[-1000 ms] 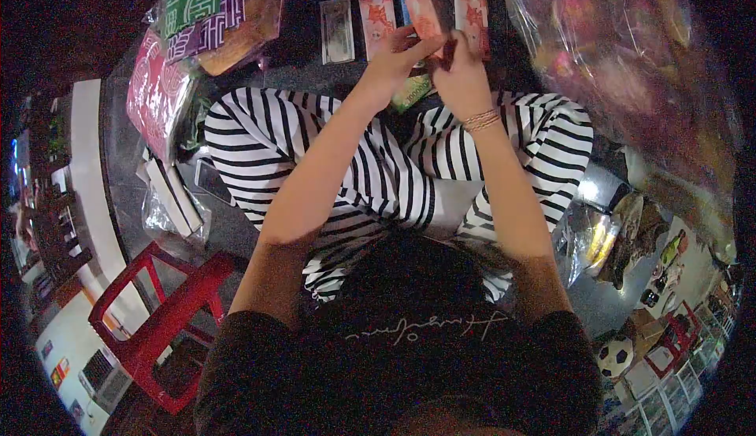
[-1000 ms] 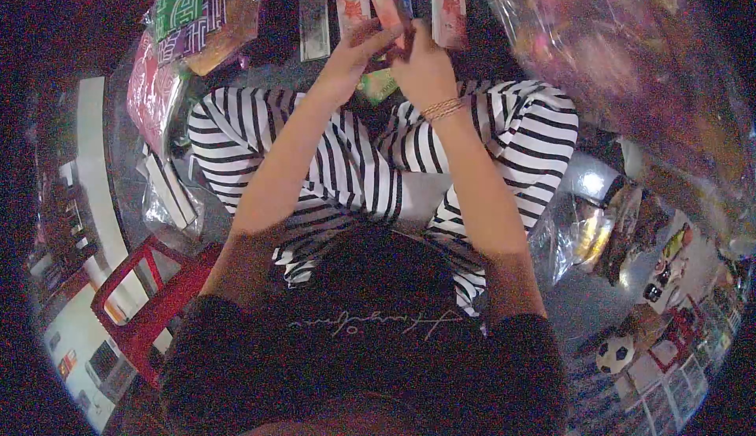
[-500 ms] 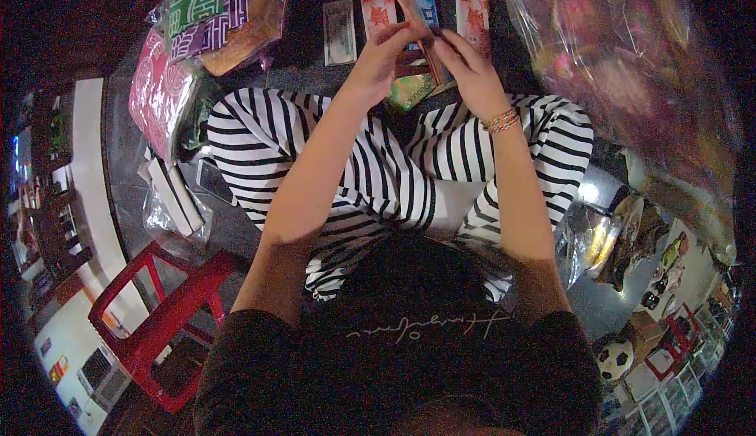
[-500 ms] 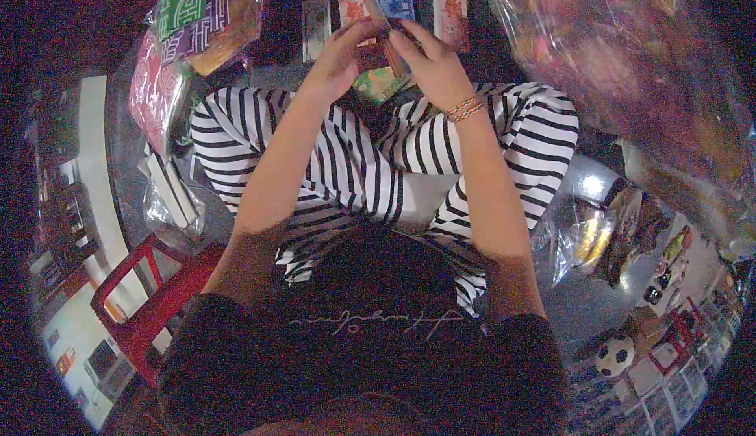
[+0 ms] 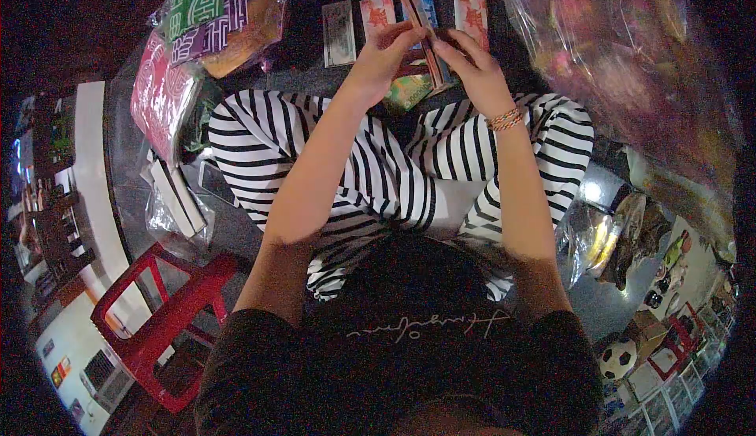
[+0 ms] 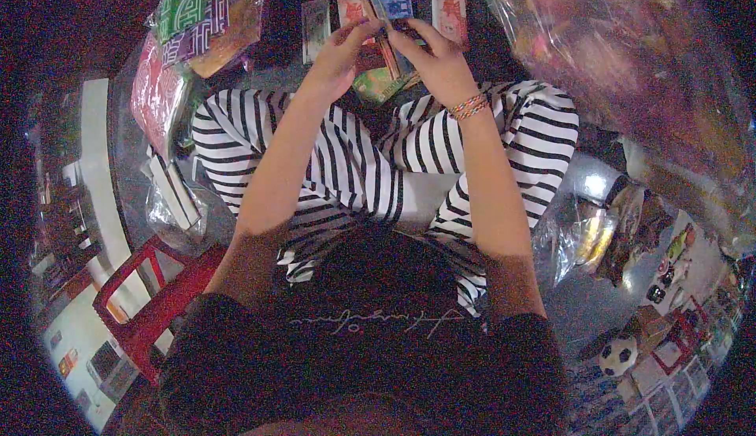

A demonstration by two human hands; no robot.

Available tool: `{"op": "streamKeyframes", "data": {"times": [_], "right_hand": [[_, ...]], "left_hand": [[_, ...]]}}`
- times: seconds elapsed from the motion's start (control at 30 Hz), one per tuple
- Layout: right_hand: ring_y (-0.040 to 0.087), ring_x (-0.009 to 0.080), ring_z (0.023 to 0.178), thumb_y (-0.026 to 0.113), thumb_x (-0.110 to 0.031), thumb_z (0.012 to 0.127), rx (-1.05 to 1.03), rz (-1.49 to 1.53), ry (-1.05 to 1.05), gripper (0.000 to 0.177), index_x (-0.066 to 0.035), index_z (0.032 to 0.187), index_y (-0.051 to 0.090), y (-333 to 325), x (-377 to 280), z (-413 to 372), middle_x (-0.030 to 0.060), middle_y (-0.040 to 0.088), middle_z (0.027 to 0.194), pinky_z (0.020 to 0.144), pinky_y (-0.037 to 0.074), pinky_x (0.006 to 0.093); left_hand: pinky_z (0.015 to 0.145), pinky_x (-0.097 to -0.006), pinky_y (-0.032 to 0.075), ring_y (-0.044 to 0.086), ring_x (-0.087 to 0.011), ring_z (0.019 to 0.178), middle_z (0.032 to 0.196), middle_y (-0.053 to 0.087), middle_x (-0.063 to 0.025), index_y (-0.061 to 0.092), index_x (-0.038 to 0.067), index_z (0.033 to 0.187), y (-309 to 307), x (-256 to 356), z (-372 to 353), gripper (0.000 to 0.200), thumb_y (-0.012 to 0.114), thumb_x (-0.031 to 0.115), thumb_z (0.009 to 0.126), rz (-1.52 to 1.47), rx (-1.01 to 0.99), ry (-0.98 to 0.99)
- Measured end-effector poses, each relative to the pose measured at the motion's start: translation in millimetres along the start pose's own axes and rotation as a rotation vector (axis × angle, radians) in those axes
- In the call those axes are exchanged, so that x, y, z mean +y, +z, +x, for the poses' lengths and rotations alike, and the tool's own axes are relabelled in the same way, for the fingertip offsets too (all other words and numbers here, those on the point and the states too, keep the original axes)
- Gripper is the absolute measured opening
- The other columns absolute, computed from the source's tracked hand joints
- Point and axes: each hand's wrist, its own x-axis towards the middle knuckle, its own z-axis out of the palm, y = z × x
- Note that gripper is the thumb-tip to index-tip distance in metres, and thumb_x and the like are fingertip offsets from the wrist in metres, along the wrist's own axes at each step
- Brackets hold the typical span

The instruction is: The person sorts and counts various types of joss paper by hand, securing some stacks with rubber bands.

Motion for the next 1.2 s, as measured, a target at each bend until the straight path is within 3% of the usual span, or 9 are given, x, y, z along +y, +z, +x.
{"op": "streamKeyframes", "data": {"times": [0.33, 0.73, 0.83, 0.9, 0.93, 1.0, 1.07, 1.13, 1.2], "right_hand": [[0.057, 0.0274, 0.090, 0.058, -0.044, 0.077, -0.022, 0.017, -0.027, 0.053, -0.002, 0.109, 0.052, 2, 5, 0, 0.0199, 0.057, 0.100, 0.080, 0.043, 0.0325], [0.055, 0.0278, 0.097, 0.062, -0.044, 0.074, 0.028, -0.025, -0.063, 0.058, 0.000, 0.109, 0.051, 2, 1, 0, 0.0184, 0.056, 0.105, 0.083, 0.042, 0.0324], [0.054, 0.0282, 0.098, 0.064, -0.043, 0.073, 0.094, -0.121, -0.149, 0.057, -0.001, 0.109, 0.050, 6, -1, -2, 0.0179, 0.056, 0.105, 0.083, 0.042, 0.0330], [0.055, 0.0293, 0.097, 0.065, -0.040, 0.072, 0.086, -0.099, -0.151, 0.055, -0.002, 0.108, 0.050, 9, -2, 0, 0.0175, 0.056, 0.103, 0.083, 0.042, 0.0342], [0.054, 0.0226, 0.097, 0.065, -0.033, 0.074, 0.082, -0.115, -0.186, 0.048, -0.003, 0.108, 0.050, 8, -4, -1, 0.0128, 0.056, 0.105, 0.084, 0.041, 0.0305], [0.053, 0.0227, 0.099, 0.065, -0.033, 0.074, 0.113, -0.144, -0.198, 0.048, -0.003, 0.109, 0.050, 11, -6, -3, 0.0127, 0.055, 0.107, 0.085, 0.040, 0.0307], [0.052, 0.0228, 0.100, 0.065, -0.034, 0.074, 0.138, -0.170, -0.209, 0.048, -0.003, 0.109, 0.050, 12, -6, -3, 0.0126, 0.054, 0.108, 0.086, 0.039, 0.0309], [0.054, 0.0292, 0.095, 0.065, -0.039, 0.072, 0.157, -0.145, -0.223, 0.051, -0.003, 0.105, 0.050, 13, -7, -3, 0.0163, 0.055, 0.102, 0.081, 0.043, 0.0348], [0.053, 0.0263, 0.098, 0.065, -0.037, 0.073, 0.129, -0.133, -0.186, 0.051, -0.003, 0.108, 0.050, 11, -11, -4, 0.0143, 0.054, 0.105, 0.084, 0.040, 0.0326]], "left_hand": [[0.068, -0.0299, 0.050, 0.059, -0.0168, 0.084, 0.096, 0.058, -0.0050, 0.054, 0.002, 0.104, -2, -2, 0, 0.027, 0.054, 0.021, 0.084, 0.035, 0.008, 0.011], [0.072, -0.0293, 0.048, 0.054, -0.0137, 0.092, 0.100, 0.055, -0.0069, 0.048, 0.003, 0.107, -6, -7, 2, 0.028, 0.049, 0.021, 0.085, 0.051, -0.002, 0.039], [0.075, -0.0290, 0.046, 0.055, -0.0154, 0.088, 0.096, 0.054, -0.0082, 0.046, 0.003, 0.107, -12, -16, 7, 0.029, 0.048, 0.021, 0.085, 0.007, 0.079, 0.074], [0.079, -0.0291, 0.044, 0.054, -0.0159, 0.087, 0.093, 0.054, -0.0082, 0.045, 0.002, 0.106, -14, -14, 9, 0.029, 0.046, 0.022, 0.084, -0.078, 0.074, -0.041], [0.079, -0.0291, 0.044, 0.054, -0.0159, 0.087, 0.093, 0.054, -0.0082, 0.045, 0.002, 0.106, -11, -13, 9, 0.029, 0.046, 0.022, 0.084, -0.078, 0.069, -0.039], [0.076, -0.0314, 0.043, 0.054, -0.0196, 0.083, 0.094, 0.056, -0.0092, 0.049, 0.000, 0.103, -7, -13, 8, 0.031, 0.043, 0.022, 0.083, -0.083, 0.178, -0.066], [0.077, -0.0313, 0.043, 0.054, -0.0194, 0.084, 0.094, 0.056, -0.0088, 0.049, 0.000, 0.103, -6, -10, 7, 0.030, 0.044, 0.023, 0.083, -0.102, 0.144, -0.098], [0.077, -0.0311, 0.043, 0.055, -0.0193, 0.084, 0.094, 0.057, -0.0084, 0.049, 0.001, 0.103, -7, -9, 6, 0.031, 0.045, 0.023, 0.083, -0.121, 0.116, -0.131], [0.077, -0.0300, 0.044, 0.055, -0.0164, 0.086, 0.095, 0.057, -0.0068, 0.050, 0.002, 0.104, -5, -7, 6, 0.029, 0.051, 0.023, 0.083, -0.172, 0.064, -0.069]]}}
